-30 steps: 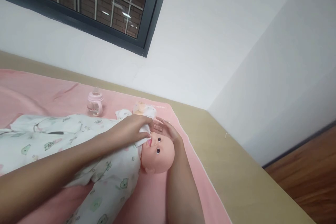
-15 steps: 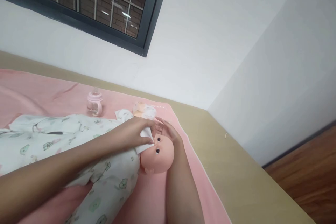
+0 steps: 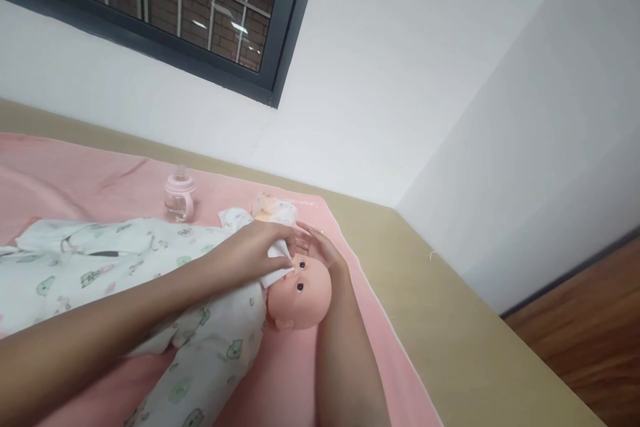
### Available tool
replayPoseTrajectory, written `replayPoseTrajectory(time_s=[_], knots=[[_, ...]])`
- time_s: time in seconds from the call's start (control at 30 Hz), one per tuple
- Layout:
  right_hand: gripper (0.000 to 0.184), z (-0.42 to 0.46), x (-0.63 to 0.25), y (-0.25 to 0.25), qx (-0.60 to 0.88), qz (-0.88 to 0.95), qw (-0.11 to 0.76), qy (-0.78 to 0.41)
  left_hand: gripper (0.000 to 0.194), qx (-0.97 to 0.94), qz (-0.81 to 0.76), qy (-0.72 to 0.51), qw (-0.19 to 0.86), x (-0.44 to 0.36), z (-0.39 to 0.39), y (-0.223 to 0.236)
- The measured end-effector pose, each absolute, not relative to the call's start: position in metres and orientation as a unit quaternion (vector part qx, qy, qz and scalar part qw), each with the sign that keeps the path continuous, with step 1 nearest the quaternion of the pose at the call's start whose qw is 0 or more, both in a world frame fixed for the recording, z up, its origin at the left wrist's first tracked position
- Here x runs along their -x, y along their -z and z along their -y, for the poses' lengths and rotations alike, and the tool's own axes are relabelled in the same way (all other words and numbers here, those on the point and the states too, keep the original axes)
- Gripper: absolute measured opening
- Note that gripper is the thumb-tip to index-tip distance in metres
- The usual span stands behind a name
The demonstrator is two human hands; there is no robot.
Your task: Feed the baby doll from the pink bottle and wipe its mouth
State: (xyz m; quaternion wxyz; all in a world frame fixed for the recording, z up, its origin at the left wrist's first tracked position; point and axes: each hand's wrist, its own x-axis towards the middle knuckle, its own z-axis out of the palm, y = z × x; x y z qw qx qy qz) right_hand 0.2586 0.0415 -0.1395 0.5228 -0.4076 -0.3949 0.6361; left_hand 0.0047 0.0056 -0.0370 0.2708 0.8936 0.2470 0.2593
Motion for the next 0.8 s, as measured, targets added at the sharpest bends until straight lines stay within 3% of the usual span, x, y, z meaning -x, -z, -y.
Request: replayPoseTrajectory(time_s=[0.53, 0.8], knots=[[0.04, -0.041, -0.26, 0.144, 0.39, 0.405, 0.529, -0.636, 0.009, -0.898, -0.27, -0.266, 0.222, -0.006, -0.008, 0.04], [0.042, -0.039, -0.257, 0.139, 0.4, 0.397, 0.528, -0.635, 0.009, -0.905, -0.265, -0.213, 0.254, 0.007, -0.014, 0.025]])
